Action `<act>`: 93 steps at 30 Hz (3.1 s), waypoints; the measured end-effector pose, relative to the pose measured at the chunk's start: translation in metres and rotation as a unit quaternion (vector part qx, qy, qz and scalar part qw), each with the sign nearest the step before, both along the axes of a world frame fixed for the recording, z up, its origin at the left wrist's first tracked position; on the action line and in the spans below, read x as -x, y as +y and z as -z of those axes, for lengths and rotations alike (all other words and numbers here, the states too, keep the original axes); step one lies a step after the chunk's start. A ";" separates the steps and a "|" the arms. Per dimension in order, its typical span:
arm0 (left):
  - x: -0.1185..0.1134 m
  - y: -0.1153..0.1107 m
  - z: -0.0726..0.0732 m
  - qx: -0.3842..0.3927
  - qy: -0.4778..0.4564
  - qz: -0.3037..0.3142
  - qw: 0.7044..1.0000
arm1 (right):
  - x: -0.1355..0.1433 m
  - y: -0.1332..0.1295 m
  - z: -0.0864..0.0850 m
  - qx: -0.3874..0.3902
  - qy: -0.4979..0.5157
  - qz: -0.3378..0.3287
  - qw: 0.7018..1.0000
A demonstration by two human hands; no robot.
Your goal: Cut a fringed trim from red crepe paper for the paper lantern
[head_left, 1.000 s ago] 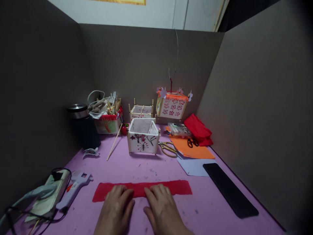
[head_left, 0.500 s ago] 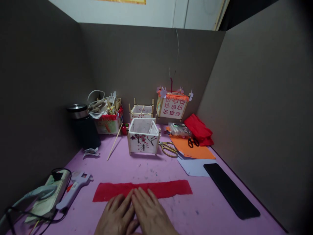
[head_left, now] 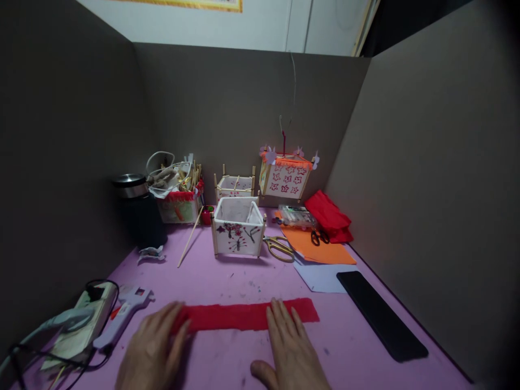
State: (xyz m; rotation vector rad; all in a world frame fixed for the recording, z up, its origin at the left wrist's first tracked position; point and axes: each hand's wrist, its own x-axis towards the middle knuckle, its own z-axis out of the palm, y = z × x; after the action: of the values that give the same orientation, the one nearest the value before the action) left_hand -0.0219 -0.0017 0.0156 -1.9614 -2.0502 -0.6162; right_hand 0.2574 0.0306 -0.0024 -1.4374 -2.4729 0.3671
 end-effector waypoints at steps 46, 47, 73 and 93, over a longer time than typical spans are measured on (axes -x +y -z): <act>-0.102 0.052 -0.036 0.234 -0.315 0.205 0.896 | -0.053 0.028 -0.024 -0.018 0.188 0.255 0.948; -0.104 0.052 -0.039 0.242 -0.310 0.225 0.891 | -0.053 0.028 -0.023 -0.017 0.176 0.259 0.949; -0.107 0.060 -0.026 0.282 -0.249 0.146 0.915 | -0.071 0.046 -0.036 0.077 0.072 0.280 0.954; -0.092 0.060 -0.030 0.262 -0.304 0.181 0.898 | -0.061 0.058 -0.036 0.075 0.071 0.184 0.977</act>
State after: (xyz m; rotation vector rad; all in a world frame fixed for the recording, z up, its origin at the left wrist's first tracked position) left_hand 0.0701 0.0583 0.0460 -2.7890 -2.4011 -0.9231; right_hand 0.3186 0.0889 0.0332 -1.8165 -2.0481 0.5646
